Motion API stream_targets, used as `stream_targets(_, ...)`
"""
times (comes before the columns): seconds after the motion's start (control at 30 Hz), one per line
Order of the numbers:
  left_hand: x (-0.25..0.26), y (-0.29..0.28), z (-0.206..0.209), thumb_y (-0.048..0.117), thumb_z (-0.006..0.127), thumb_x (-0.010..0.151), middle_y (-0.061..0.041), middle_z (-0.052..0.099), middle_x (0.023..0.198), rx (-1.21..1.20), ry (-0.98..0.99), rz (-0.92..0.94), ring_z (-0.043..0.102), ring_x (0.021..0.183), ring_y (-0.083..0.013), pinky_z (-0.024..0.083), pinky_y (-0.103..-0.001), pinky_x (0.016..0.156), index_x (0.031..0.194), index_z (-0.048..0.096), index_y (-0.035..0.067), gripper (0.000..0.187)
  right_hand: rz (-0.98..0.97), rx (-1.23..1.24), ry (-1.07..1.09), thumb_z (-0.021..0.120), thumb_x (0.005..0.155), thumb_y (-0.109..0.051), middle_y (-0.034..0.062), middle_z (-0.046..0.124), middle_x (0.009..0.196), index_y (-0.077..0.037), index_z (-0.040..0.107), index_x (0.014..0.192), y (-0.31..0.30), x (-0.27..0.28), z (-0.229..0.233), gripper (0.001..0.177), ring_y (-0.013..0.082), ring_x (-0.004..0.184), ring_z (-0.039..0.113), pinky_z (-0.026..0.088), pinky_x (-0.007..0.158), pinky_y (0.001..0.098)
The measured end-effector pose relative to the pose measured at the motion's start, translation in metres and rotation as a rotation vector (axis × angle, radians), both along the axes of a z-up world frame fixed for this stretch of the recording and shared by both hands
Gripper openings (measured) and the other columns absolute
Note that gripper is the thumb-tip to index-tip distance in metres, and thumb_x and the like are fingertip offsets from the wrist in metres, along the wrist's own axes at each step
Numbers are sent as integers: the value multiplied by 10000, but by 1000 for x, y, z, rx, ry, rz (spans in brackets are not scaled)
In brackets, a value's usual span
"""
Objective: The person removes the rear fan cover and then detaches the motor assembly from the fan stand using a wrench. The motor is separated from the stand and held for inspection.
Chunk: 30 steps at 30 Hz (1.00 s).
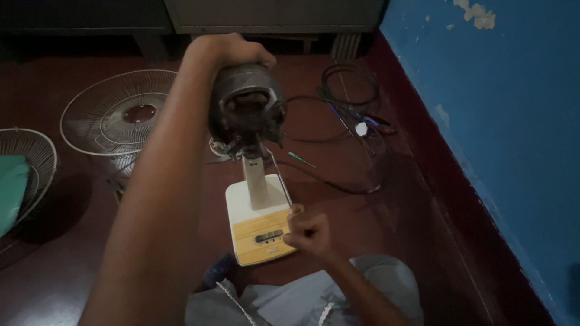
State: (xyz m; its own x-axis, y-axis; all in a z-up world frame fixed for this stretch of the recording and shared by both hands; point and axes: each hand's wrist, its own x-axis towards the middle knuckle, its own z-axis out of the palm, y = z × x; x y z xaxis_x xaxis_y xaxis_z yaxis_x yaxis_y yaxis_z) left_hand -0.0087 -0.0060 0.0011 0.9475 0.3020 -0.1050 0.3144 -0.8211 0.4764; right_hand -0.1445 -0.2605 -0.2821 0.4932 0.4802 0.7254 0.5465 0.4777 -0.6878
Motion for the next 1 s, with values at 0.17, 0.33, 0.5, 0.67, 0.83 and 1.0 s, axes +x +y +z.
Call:
stream_targets(0.17, 2, 0, -1, 567, 760, 658, -199, 721, 1154, 22, -9, -19, 722, 952, -388, 550, -523, 878, 1150, 779, 190, 620, 144, 151, 541, 651, 742, -44, 12, 452, 645, -57, 454, 572, -17, 4, 6, 261, 159, 633, 396, 343, 621, 350)
stream_targets(0.33, 6, 4, -2, 563, 758, 645, -190, 732, 1141, 62, 10, -6, 732, 955, -377, 549, -510, 892, 1099, 800, 199, 584, 70, 4, 53, 652, 734, -28, 1, 436, 546, -60, 455, 567, -10, 8, 13, 260, 119, 543, 400, 395, 724, 365)
stream_targets(0.5, 7, 4, -4, 498, 736, 645, -199, 773, 1033, 84, -27, -73, 741, 867, -357, 536, -512, 793, 983, 833, 156, 490, 16, -73, -160, 651, 670, 16, 31, 340, 565, -76, 334, 596, 0, 4, 2, 338, 164, 555, 373, 361, 765, 357)
stream_targets(0.67, 5, 2, -4, 521, 748, 641, -179, 758, 985, 58, -48, -25, 718, 775, -325, 519, -472, 705, 955, 814, 177, 470, 148, 39, 47, 655, 698, 21, 33, 398, 536, -64, 389, 567, -10, 15, 0, 309, 161, 512, 404, 393, 745, 357)
stream_targets(0.83, 3, 1, -1, 498, 782, 630, -169, 751, 952, 78, -39, -29, 720, 737, -296, 536, -426, 681, 935, 795, 166, 451, 240, -24, 52, 659, 739, -45, 37, 482, 574, -66, 451, 572, -21, 25, 5, 267, 152, 563, 466, 395, 773, 317)
stream_targets(1.0, 0, 2, -3, 445, 757, 621, -181, 779, 962, 73, -133, -37, 731, 784, -311, 549, -461, 724, 932, 817, 133, 444, 124, 92, 171, 668, 812, -28, -9, 414, 571, -98, 402, 589, -6, 4, -8, 354, 121, 589, 414, 367, 915, 359)
